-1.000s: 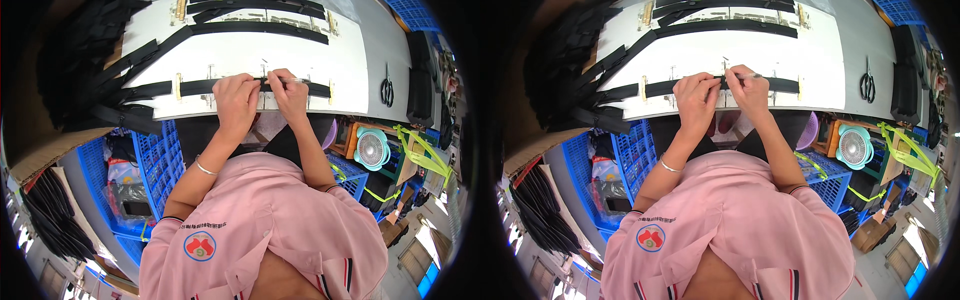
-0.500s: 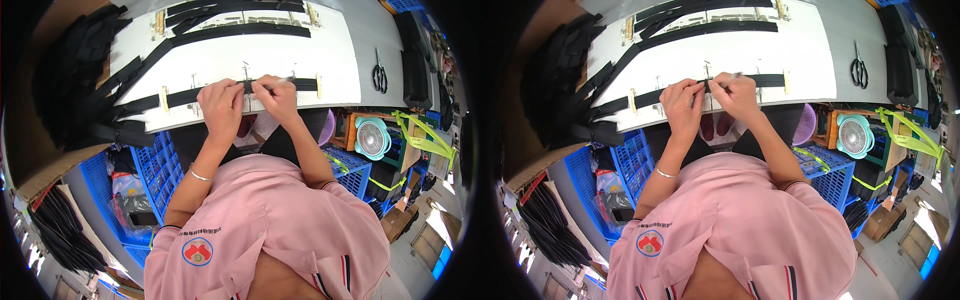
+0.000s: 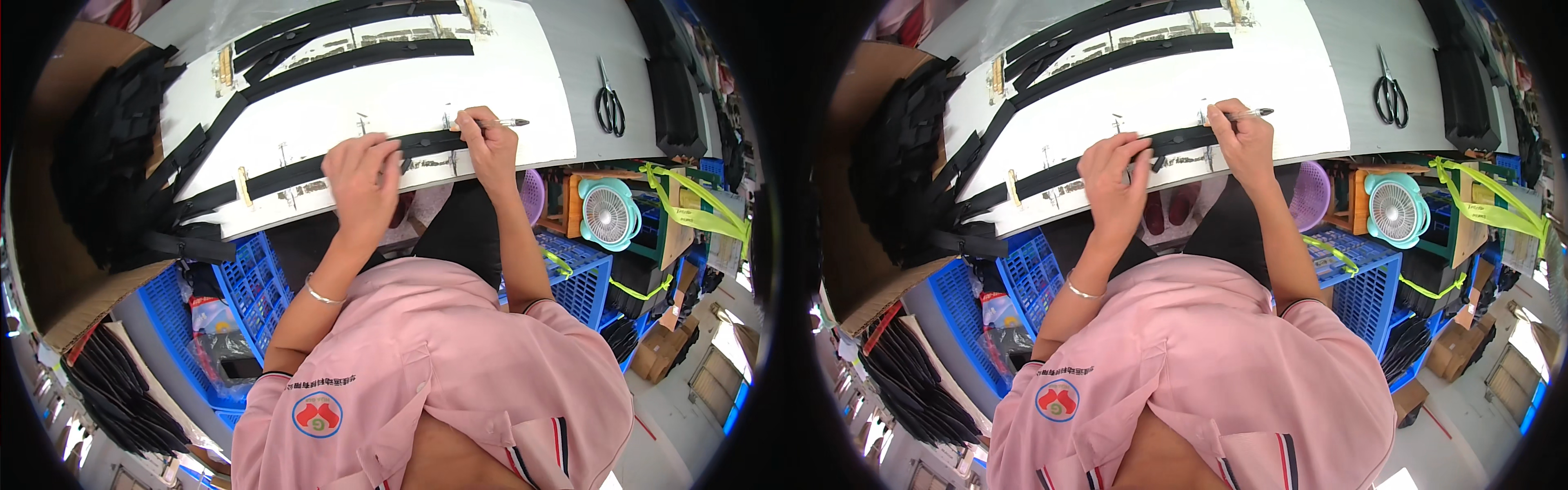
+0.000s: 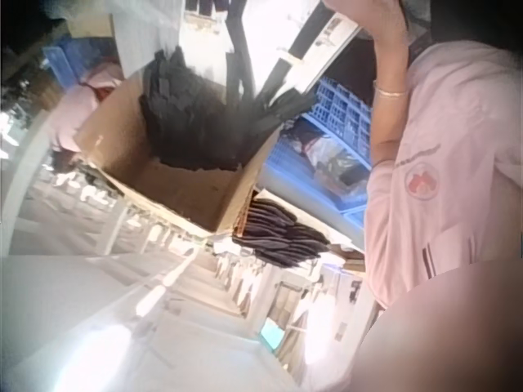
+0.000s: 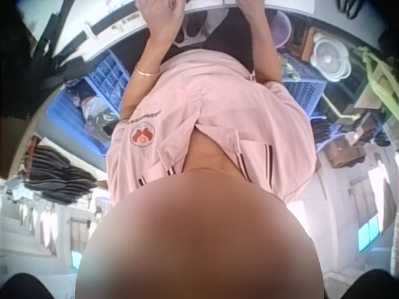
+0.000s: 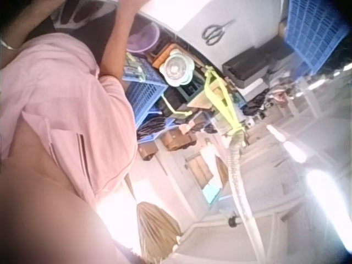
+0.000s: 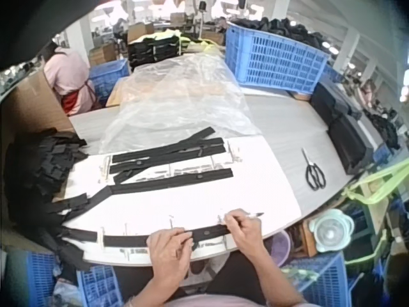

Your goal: Marking zipper components and attaching small parts using a jig on a workstation.

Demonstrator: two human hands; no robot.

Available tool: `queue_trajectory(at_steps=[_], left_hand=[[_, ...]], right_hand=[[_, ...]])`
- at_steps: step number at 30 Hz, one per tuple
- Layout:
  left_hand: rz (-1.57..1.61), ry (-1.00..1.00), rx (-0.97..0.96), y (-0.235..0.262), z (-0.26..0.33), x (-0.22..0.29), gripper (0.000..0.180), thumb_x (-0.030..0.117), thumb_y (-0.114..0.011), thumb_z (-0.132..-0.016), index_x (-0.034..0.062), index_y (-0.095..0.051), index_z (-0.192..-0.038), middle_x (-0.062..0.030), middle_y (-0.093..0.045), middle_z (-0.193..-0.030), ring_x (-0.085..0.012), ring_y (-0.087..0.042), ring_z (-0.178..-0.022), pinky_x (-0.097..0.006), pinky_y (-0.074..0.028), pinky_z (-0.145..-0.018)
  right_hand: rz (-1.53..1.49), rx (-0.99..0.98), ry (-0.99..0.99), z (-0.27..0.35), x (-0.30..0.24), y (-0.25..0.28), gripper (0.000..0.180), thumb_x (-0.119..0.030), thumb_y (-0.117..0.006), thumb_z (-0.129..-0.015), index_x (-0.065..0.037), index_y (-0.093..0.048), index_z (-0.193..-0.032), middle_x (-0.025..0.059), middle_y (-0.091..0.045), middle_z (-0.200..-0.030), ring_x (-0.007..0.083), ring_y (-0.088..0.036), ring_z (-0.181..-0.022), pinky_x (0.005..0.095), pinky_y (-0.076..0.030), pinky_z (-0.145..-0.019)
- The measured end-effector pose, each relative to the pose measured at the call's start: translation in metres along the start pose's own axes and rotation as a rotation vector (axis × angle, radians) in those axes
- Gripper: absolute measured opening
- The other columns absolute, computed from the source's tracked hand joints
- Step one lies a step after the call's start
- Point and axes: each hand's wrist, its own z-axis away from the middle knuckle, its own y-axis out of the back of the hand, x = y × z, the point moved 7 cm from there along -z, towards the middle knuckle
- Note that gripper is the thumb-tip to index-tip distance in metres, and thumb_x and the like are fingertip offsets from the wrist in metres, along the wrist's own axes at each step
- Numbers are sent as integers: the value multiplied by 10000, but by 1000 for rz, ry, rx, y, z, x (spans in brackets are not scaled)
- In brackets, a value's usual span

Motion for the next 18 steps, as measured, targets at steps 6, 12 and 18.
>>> queue_trajectory(at_steps=[6,12,18], left_hand=[[97,-96,-112,-49,-12,27,128,84,-784,-803,86,-758,-929,-15,-700,-1023,-225,-612,-996,-379,-396,-954],[86,-106,-102,-56,-10,28,106,66,-780,-776,58,-732,-870,-34,-671,-1019,-250,-581,-981,-423,-396,-963],[79,-105,-98,-56,-9,29,111,63,-784,-771,65,-730,-868,-26,-673,-1023,-249,-584,-992,-421,-396,-966]], right_hand=[[36,-19,42,-2,-4,-5,145,-136,-679,-967,-4,-704,-914,51,-662,-716,101,-588,-605,271,-451,-564],[161,-12,122,-2,-10,-5,154,-155,-686,-955,-19,-701,-885,69,-677,-759,156,-597,-587,291,-461,-559],[21,-108,49,1,2,-2,167,-148,-681,-942,-21,-700,-834,71,-647,-679,187,-588,-567,306,-460,-560]])
